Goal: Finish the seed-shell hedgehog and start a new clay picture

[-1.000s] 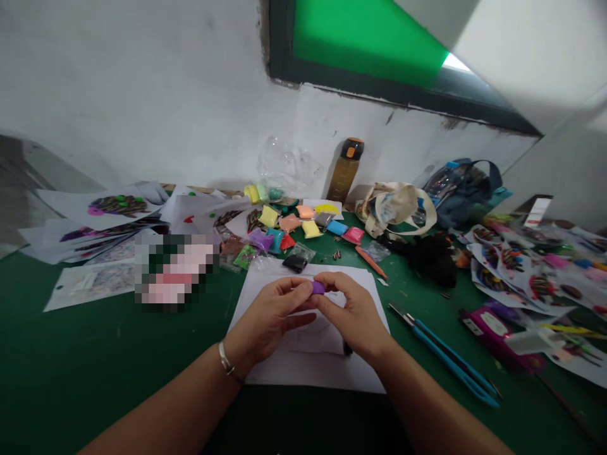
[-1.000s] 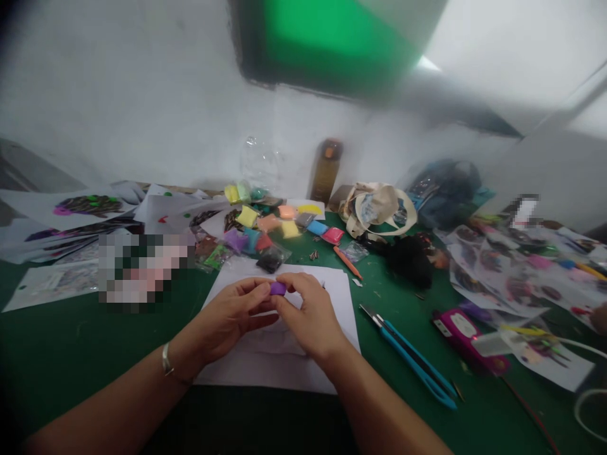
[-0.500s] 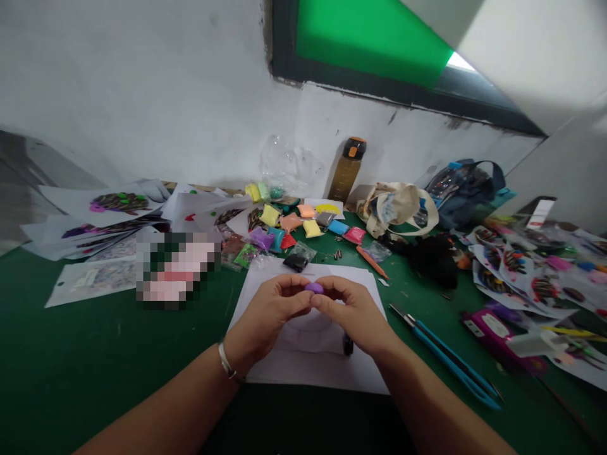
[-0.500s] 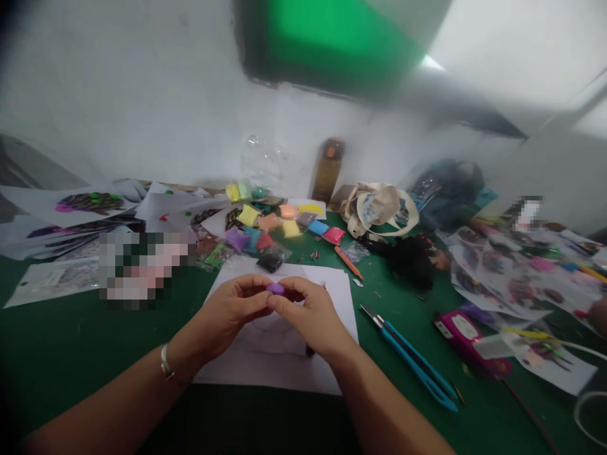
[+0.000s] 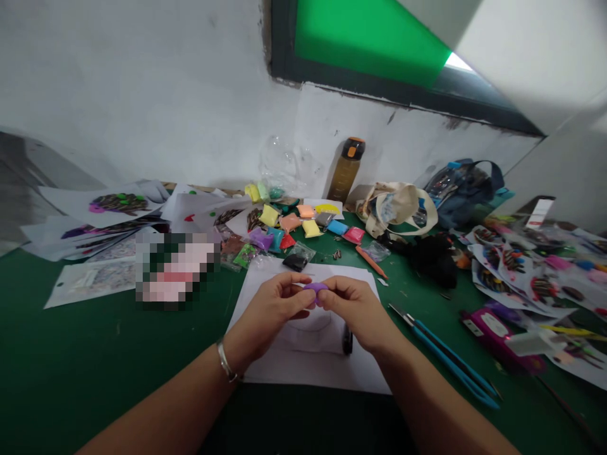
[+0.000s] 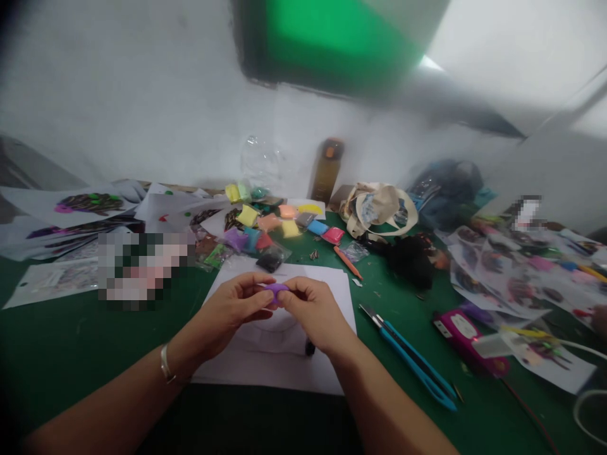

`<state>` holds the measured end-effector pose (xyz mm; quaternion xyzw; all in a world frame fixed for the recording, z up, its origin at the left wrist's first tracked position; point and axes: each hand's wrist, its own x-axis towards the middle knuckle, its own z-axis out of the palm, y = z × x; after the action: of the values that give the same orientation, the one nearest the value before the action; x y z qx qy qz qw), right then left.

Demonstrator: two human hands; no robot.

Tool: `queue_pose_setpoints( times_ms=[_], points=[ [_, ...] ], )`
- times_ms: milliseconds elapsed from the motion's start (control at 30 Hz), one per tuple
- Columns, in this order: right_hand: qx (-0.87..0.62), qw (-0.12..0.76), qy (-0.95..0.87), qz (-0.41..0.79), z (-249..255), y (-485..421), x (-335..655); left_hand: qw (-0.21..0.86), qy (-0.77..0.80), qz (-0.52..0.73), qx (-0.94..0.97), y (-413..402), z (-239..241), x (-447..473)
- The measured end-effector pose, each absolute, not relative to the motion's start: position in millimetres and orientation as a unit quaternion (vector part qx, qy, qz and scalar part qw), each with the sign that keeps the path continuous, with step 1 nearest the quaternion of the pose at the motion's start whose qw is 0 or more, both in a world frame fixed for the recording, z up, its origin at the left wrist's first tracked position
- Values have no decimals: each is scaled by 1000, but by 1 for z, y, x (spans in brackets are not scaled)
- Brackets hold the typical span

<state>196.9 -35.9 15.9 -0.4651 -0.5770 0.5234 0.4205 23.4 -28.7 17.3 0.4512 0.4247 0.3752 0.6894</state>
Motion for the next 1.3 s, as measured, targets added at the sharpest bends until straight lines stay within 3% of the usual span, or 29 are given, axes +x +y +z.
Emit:
queue_pose_setpoints(
  times_ms=[500,667,833,1000,1300],
  points=[
    [-493,366,-625,482,18,-37,194,626,426,359,547,-24,12,22],
    [-463,354,-596,551,19,-36,201,614,441,364,544,-24,12,21],
    [-512,364,-599,496,15,-35,202,629,427,353,545,-26,16,21],
    [-450,378,-605,538,14,-35,200,639,407,305,576,-28,18,23],
    [-513,371,-628,452,13,-33,200,648,419,284,569,-29,20,23]
  ],
)
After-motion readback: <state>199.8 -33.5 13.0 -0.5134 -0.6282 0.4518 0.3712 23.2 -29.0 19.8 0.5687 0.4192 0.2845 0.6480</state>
